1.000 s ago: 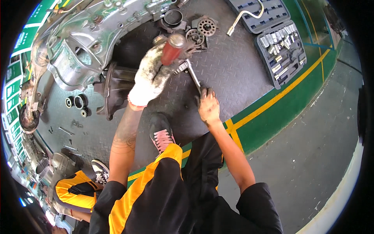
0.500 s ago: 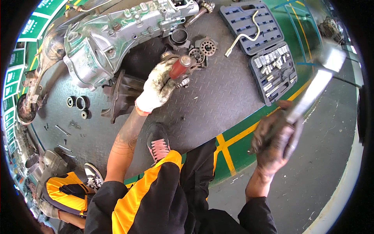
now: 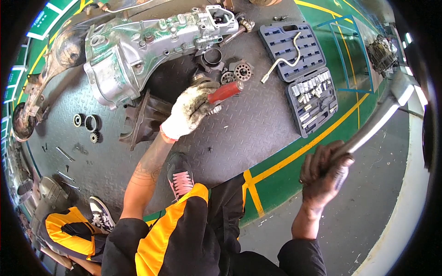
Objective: The recorder disassembles and repairs a vehicle differential assembly on a workbench using various tools.
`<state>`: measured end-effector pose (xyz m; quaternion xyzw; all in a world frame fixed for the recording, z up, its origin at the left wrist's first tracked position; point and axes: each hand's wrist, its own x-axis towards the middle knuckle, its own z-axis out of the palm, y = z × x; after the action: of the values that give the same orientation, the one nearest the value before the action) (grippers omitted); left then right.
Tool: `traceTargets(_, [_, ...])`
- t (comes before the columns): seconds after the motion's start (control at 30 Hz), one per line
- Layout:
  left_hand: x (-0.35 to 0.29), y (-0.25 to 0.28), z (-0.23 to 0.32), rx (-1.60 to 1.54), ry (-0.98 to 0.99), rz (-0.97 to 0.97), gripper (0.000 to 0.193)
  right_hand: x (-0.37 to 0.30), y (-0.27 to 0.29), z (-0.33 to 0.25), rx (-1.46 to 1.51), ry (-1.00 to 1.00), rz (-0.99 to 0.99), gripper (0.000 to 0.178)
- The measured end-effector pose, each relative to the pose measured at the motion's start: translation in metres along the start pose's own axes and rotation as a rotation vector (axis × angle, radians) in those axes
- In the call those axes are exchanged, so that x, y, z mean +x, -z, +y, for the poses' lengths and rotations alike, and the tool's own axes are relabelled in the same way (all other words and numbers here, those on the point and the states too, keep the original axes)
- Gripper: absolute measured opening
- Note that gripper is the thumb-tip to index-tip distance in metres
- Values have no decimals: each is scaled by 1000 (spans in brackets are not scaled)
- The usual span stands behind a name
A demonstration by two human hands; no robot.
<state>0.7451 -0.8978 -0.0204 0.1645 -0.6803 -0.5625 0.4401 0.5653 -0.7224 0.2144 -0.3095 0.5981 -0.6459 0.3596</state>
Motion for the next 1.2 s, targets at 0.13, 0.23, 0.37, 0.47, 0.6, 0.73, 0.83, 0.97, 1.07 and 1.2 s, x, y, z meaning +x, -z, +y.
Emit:
traceTargets(0.13, [9,3,-7,119,-116,-56,34,4,7,45,-973,29,-156,25])
traceTargets(0.23, [5,2,-7,187,-170,-75,35,5,15,57,-669,-447,-170,34])
traceTargets(0.37, [-13,7,-15,224,-14,-31,38,5,23,34,-153,-274,81,37])
traceTargets(0.47, [4,1,7,-319,337,-32,37,6,37,74,-295,-203,292,35])
traceTargets(0.6, [-8,12,-8,-235,443,-6,38,-18,69,176,-866,-374,85,41])
traceTargets(0.73, [-14,2,-2,-130,588,66,37,-67,82,260,-1196,-162,-32,29])
traceTargets(0.83, [-16,3,-16,118,353,77,35,-78,83,299,-1291,-299,-29,28])
traceTargets(0.97, [-14,17,-8,-114,732,96,39,-61,56,289,-1262,-445,37,32])
traceTargets(1.07, [-10,10,2,-74,795,137,35,-54,58,284,-1322,-431,-19,27])
traceTargets(1.2, [4,-4,-7,-72,537,-18,33,-48,57,271,-1570,-305,-126,26])
